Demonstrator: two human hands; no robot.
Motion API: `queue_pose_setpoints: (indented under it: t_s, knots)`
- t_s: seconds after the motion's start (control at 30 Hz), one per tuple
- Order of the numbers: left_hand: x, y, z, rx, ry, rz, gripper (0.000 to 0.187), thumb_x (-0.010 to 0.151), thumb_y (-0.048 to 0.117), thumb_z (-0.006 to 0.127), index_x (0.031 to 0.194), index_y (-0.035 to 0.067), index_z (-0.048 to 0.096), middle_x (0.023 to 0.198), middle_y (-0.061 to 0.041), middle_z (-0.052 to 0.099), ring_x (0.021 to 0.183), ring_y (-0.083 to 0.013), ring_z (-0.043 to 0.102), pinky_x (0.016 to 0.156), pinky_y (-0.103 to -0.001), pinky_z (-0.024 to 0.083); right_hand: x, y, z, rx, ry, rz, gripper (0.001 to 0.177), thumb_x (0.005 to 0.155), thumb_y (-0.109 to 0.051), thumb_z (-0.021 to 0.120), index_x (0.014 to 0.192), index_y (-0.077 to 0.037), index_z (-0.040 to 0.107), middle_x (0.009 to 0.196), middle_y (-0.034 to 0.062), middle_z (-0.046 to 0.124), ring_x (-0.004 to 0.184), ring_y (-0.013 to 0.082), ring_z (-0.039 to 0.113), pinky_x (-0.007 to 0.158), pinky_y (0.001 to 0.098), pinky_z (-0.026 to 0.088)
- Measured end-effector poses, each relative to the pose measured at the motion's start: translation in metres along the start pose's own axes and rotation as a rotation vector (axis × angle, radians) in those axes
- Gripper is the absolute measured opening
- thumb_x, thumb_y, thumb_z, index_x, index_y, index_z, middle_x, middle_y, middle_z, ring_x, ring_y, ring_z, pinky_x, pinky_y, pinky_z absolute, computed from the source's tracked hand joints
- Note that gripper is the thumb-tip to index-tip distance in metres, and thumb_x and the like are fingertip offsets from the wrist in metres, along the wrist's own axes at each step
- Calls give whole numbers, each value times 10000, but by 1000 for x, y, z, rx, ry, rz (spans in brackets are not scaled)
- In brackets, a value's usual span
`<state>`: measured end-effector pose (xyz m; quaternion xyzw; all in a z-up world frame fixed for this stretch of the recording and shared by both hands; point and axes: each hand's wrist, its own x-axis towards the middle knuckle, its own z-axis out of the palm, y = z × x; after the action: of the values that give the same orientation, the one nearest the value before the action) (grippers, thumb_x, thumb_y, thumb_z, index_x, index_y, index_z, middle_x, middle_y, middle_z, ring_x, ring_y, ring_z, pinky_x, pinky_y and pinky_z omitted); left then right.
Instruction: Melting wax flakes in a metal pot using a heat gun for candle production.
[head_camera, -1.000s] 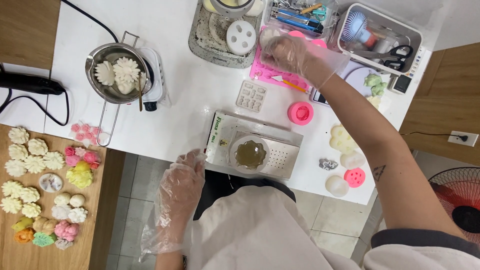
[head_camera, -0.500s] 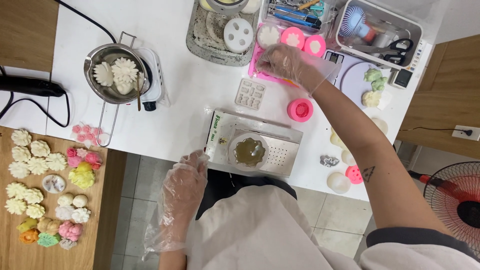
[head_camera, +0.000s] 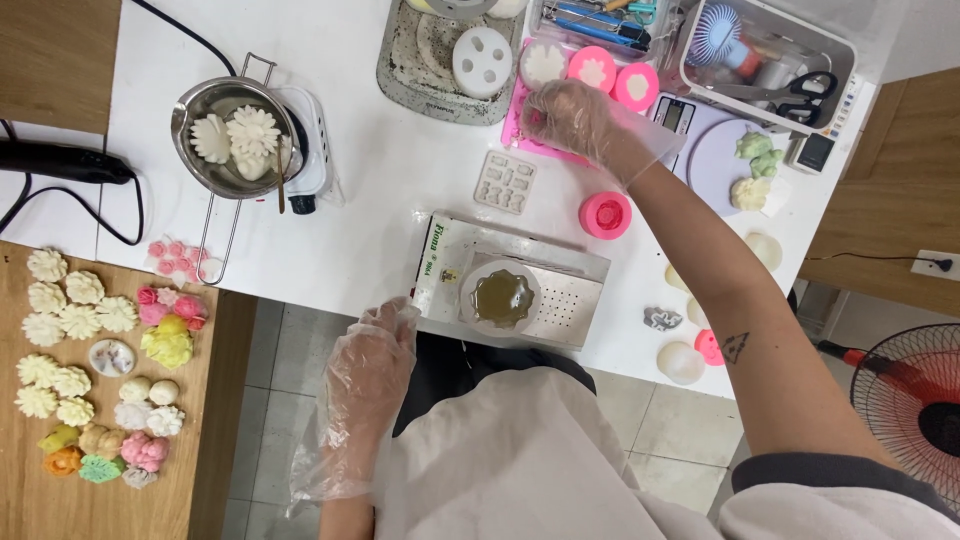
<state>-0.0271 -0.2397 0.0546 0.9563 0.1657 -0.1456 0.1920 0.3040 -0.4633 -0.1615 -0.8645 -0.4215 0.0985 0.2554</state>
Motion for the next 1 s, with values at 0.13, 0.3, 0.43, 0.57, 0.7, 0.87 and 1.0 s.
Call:
queue_pose_setpoints:
  t_s: [0.13,0.3,0.43,0.57,0.7,0.87,1.0]
  knots:
    - [0,4,-5,-8,-20,-32,270,972,201,594,1211,98,663,951,-122,728,805,-290,732,696,-402,600,1,3,-1,-60,-13,-4,60,855,-97,788,903,-82,756,867,116,726,744,245,695,683,357,590]
    - [0,3,-4,-2,-20,-43,260,983,212,591,1198,94,674,942,-130,729,800,-291,735,696,-400,608,-2,2,-2,-9,-47,-11,159,821,-145,820,972,-113,782,955,96,756,781,224,721,723,345,602]
    - [-1,2,1,-12,-45,-55,254,981,216,592,1182,88,678,950,-128,731,807,-291,735,707,-397,602,-9,13,25,142,-115,66,353,806,-298,842,1125,-167,766,1087,36,757,890,186,735,823,316,610]
    - [-1,2,2,19,-50,-74,272,954,219,611,1187,99,684,964,-134,731,810,-298,732,721,-410,595,-5,-1,30,-68,-168,68,382,849,-433,857,1121,-178,773,1046,30,765,925,204,714,877,350,577]
    - [-2,3,-1,-23,-25,-57,265,981,219,593,1197,92,678,947,-126,731,823,-295,734,735,-406,598,-4,-8,26,-158,-183,110,336,855,-451,842,1070,-199,785,1027,18,769,915,197,709,843,364,570]
    - [-1,4,0,-26,-32,-84,283,958,232,608,1194,96,684,980,-139,731,826,-311,730,714,-417,596,-8,22,59,-155,-145,168,237,840,-324,797,1037,-193,782,996,21,766,896,184,707,830,324,584]
    - [1,5,2,-26,-69,-82,278,977,231,596,1204,93,680,980,-140,729,831,-306,733,719,-417,595,-7,1,30,-108,-93,196,170,896,-265,788,1036,-170,777,993,34,761,874,182,710,805,324,595]
